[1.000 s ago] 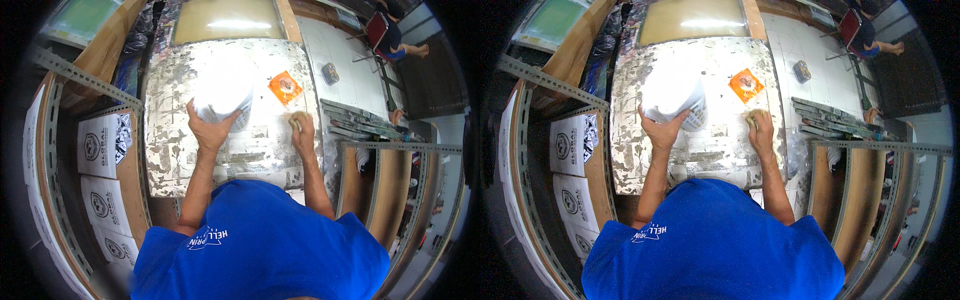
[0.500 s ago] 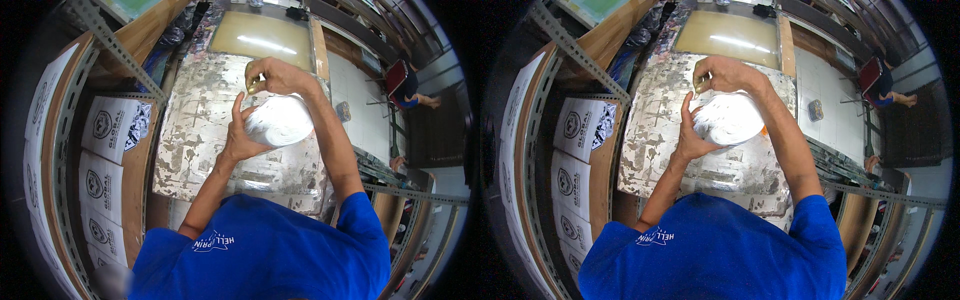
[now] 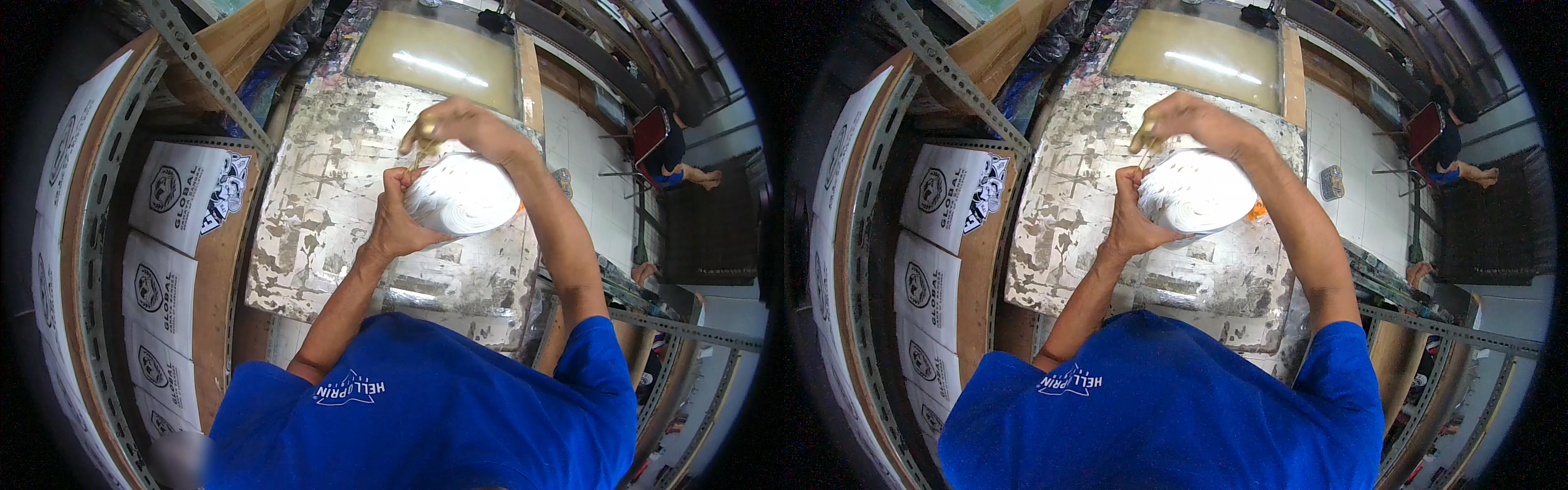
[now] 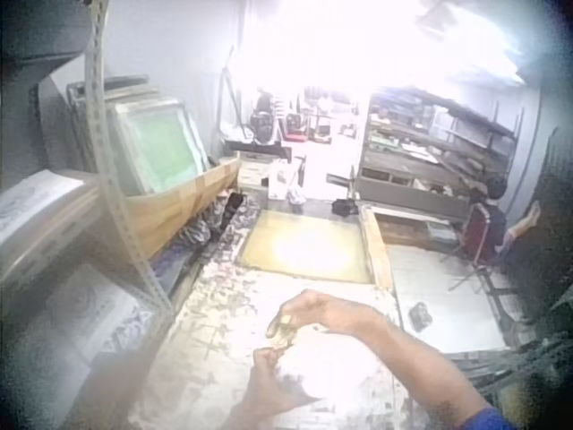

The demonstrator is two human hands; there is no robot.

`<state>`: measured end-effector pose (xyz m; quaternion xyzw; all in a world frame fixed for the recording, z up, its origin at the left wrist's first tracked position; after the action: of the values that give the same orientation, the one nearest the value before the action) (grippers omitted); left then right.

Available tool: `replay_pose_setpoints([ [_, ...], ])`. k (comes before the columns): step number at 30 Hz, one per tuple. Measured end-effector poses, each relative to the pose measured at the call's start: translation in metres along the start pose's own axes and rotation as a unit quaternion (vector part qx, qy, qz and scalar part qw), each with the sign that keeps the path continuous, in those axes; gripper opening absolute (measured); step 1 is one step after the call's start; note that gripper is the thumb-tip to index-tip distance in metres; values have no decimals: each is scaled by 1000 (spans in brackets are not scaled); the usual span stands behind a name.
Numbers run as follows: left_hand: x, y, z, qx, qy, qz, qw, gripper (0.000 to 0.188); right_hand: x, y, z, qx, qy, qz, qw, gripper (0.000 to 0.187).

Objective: The person picks up a stack of printed plastic bags, smooths them out on a table, and then places them onto a shelf among other stacks of bags.

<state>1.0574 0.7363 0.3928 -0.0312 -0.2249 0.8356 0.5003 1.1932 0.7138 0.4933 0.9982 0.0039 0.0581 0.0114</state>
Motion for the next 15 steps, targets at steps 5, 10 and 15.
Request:
replay_pose_setpoints([
  [5, 5, -5, 10, -13, -49, -7, 999, 97, 47, 37, 0, 54, -182, 101, 977, 29],
  [10, 1, -5, 12, 0, -45, -22, 999, 94, 47, 59, -18, 59, -46, 32, 997, 34],
  [15, 1, -5, 11, -62, -37, 17, 997, 93, -67, 63, -65, 51, 236, -156, 958, 42],
])
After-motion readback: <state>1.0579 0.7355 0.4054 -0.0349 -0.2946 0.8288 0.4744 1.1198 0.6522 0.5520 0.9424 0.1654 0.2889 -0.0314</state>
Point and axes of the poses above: each hand's wrist, its own y-axis away from the middle knuckle, its own x-axis out of the back of the hand, z = x × y, the point moved 6 cm from there along -y, towards the middle knuckle, and after that the axes turned 3 degrees about -z, right-handed, at the moved point
